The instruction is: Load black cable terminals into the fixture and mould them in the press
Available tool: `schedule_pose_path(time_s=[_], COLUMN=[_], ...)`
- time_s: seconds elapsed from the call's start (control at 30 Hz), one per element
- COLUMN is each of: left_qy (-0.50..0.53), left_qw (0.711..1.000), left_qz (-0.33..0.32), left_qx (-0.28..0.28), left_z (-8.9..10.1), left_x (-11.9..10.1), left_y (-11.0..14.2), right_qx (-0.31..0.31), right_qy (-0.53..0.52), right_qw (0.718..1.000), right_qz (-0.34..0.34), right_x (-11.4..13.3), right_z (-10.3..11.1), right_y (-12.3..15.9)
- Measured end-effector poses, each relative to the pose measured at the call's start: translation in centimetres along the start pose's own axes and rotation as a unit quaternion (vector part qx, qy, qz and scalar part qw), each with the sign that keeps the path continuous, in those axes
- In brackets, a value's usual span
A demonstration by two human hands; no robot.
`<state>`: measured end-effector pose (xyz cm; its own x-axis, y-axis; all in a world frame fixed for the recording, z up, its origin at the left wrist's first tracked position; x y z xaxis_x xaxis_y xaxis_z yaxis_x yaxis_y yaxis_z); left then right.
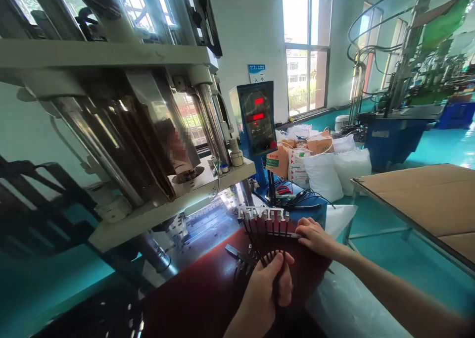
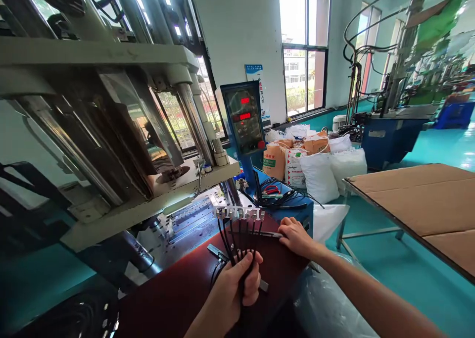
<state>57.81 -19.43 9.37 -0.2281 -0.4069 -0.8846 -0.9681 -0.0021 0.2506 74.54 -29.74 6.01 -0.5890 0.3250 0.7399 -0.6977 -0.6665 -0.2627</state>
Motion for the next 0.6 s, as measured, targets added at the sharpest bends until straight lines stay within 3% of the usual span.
schedule_pose_path(time_s=[0.07,0.17,0.27,0.33,0.4,0.5,0.57,0.6], left_qy=[-0.008,-0.04,-0.109,-0.147,-0.178,-0.236,-0.245,-0.23], left_qw=[1.0,0.999,0.994,0.989,0.984,0.971,0.97,0.972], left_qz=[0.008,0.007,0.002,0.005,0.013,0.02,-0.004,-0.037], left_qx=[0.005,0.0,-0.001,-0.012,-0.018,0.018,0.002,-0.029], left_z=[-0.1,-0.2,-0.5,-0.8,-1.1,-1.8,-1.1,-0.3], left_x=[0.2,0.7,0.9,0.9,0.6,-0.4,-2.3,-3.9], left_y=[-0.1,-0.1,-0.2,0.0,0.4,1.7,2.9,3.5], right_qx=[-0.02,-0.005,0.043,0.041,-0.016,-0.23,-0.367,-0.388], right_qy=[-0.013,-0.157,-0.159,-0.145,-0.168,-0.199,-0.136,-0.08], right_qw=[0.999,0.985,0.982,0.983,0.98,0.95,0.92,0.918], right_qz=[0.024,0.071,0.093,0.103,0.109,0.069,0.029,0.014], right_x=[2.5,8.1,12.8,14.1,13.7,9.9,6.5,4.9], right_z=[1.5,3.7,4.4,4.8,6.1,11.0,15.1,16.7], right_y=[-0.7,-1.4,-1.4,-1.2,-1.1,0.4,2.9,4.2])
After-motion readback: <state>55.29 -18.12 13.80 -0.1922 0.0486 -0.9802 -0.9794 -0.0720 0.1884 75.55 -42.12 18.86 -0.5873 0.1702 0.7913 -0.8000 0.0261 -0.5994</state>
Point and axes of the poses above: each hand's wrist, its own y-axis away from the middle knuckle, its own z-axis out of the back of the hand, x = y × z, the point moved 6 cm from there along -y, towards the middle knuckle, and after that the axes turned 13 degrees about -y, right-handed, at the moved point
